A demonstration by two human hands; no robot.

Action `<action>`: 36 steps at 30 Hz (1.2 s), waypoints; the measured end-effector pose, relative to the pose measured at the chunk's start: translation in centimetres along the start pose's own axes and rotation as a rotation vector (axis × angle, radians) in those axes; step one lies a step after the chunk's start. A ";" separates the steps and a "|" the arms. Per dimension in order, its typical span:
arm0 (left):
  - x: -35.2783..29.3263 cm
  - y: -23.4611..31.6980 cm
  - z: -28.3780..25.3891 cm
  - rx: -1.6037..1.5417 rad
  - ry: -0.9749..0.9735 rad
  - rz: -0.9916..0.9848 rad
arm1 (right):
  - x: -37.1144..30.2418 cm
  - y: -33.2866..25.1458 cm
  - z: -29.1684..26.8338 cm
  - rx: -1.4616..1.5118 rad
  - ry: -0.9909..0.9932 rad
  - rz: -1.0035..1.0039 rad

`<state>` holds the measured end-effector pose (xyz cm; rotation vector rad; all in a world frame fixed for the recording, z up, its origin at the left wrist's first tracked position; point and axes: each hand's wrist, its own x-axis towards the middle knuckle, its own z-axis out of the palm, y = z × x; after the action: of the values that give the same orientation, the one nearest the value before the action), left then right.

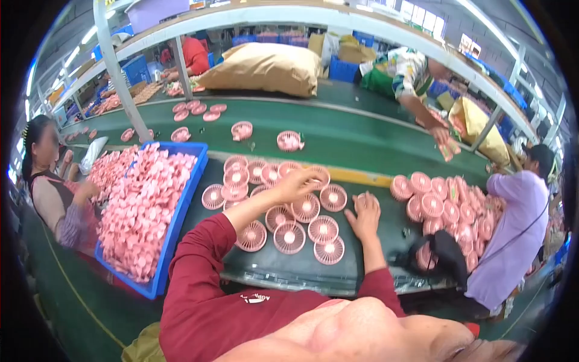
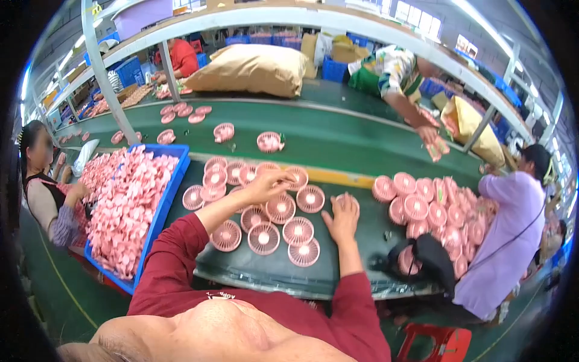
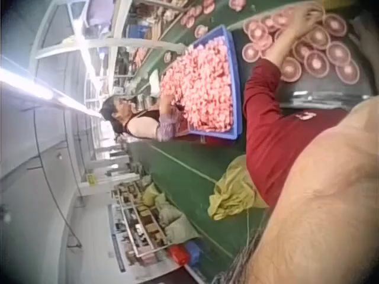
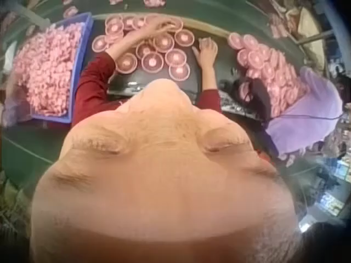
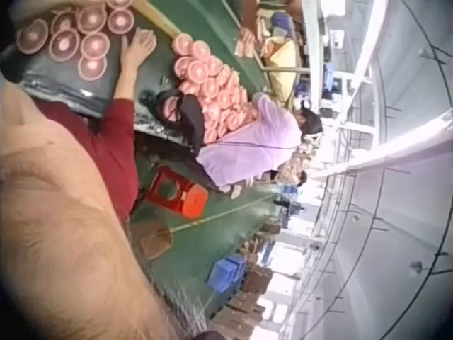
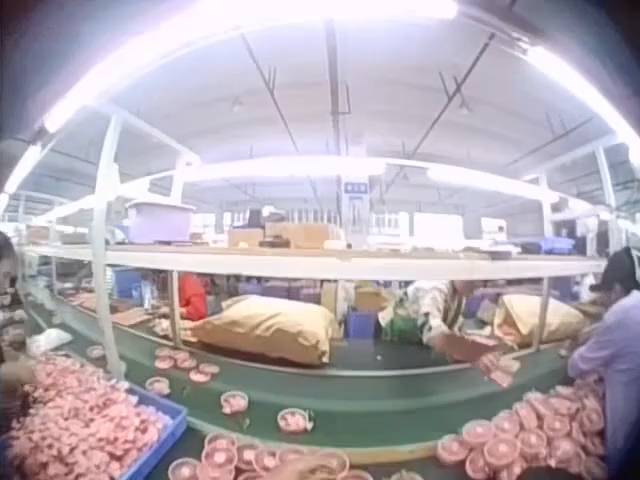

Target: The person assembles small portable fans by attaching the grilles and covers together over the fan blades by hand, then placing the assembled fans into a box.

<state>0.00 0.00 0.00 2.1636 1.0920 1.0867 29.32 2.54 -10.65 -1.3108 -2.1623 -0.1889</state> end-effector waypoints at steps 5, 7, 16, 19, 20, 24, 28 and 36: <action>5.6 -11.8 -5.6 0.441 0.189 -0.021 | 1.5 -0.6 -0.7 0.157 0.044 0.090; 8.5 -14.6 -5.5 0.514 0.206 -0.124 | 1.6 0.5 -0.2 0.165 0.066 0.090; 12.4 -19.5 -5.1 0.854 -0.013 -0.388 | 1.9 0.6 0.3 0.092 0.070 0.243; 11.4 -21.0 -6.1 0.825 -0.095 -0.401 | 2.1 0.4 -0.4 0.117 -0.009 0.263; 10.6 -21.5 -6.5 0.788 -0.024 -0.408 | 2.3 0.3 -0.3 0.130 -0.007 0.240; 7.3 -21.6 -7.8 0.428 0.288 -0.525 | 2.7 0.4 -0.5 0.149 -0.047 0.215; 4.9 -16.2 -5.4 -0.227 0.512 -0.442 | 1.9 1.3 -0.8 0.161 -0.014 0.251; 2.5 -5.3 -1.9 -1.071 0.593 -0.428 | 7.2 -5.5 -3.9 0.557 0.034 0.082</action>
<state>-2.95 5.17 -1.53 0.7585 0.8131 1.6209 23.88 3.67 -2.50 -1.0526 -1.9292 0.3956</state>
